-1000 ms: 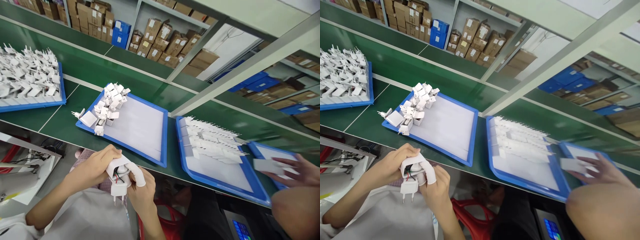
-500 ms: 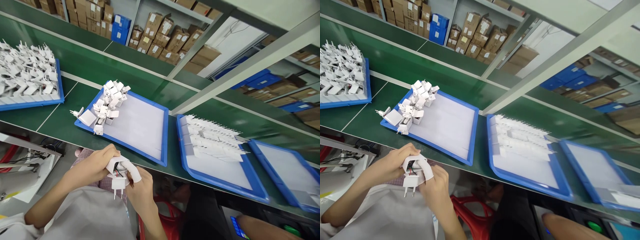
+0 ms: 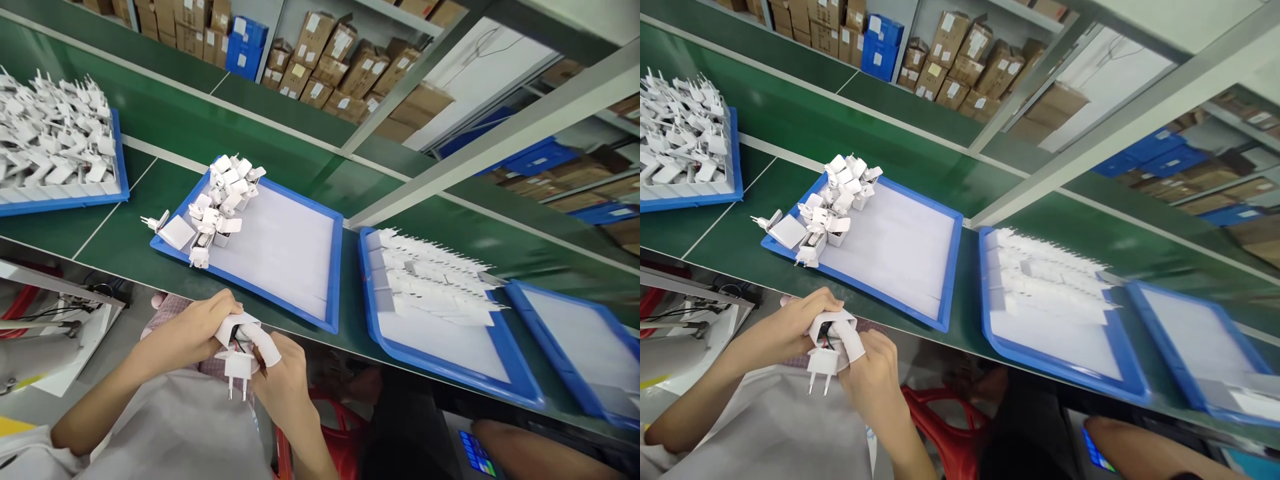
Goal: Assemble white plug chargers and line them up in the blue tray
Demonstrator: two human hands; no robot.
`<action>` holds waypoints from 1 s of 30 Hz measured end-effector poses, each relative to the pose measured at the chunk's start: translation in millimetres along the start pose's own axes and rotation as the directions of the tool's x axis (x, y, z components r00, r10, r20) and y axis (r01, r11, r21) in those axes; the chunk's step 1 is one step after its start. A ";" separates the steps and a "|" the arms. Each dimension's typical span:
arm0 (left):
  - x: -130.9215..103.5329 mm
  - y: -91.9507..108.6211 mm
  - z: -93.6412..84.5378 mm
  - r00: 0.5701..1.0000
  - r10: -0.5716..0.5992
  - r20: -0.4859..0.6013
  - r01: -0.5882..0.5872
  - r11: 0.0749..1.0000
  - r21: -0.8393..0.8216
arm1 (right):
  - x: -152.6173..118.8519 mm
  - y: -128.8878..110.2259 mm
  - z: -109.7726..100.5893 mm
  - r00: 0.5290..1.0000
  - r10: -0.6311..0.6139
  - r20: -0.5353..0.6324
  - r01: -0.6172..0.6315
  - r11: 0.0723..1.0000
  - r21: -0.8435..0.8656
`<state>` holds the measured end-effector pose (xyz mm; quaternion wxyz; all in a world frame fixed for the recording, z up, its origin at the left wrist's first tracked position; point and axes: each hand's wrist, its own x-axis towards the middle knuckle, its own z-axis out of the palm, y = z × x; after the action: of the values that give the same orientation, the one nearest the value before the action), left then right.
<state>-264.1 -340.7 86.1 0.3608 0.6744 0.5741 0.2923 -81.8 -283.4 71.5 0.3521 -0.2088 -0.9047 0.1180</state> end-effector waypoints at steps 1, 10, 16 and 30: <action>0.0 -0.3 0.3 1.000 0.003 -0.008 -0.003 1.000 0.006 | 1.0 1.6 0.5 1.000 -0.018 0.003 0.018 1.000 0.013; 11.8 -10.6 9.8 0.977 -0.036 -0.210 0.022 0.998 -0.067 | -20.1 9.8 7.3 0.951 0.310 0.012 -0.302 0.914 0.270; 17.1 -1.8 35.3 0.902 -0.242 -0.358 0.176 0.962 -0.209 | -43.8 -12.7 30.0 0.779 0.601 -0.178 -0.482 0.756 0.443; -1.5 1.5 28.2 0.978 -0.103 -0.181 0.063 0.975 -0.211 | -9.0 -5.2 -0.6 0.672 0.543 -0.504 -0.389 0.837 0.385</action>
<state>-240.7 -346.6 71.3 0.3833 0.5779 0.6009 0.3976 -76.9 -292.1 68.5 0.5976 -0.4153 -0.6411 0.2437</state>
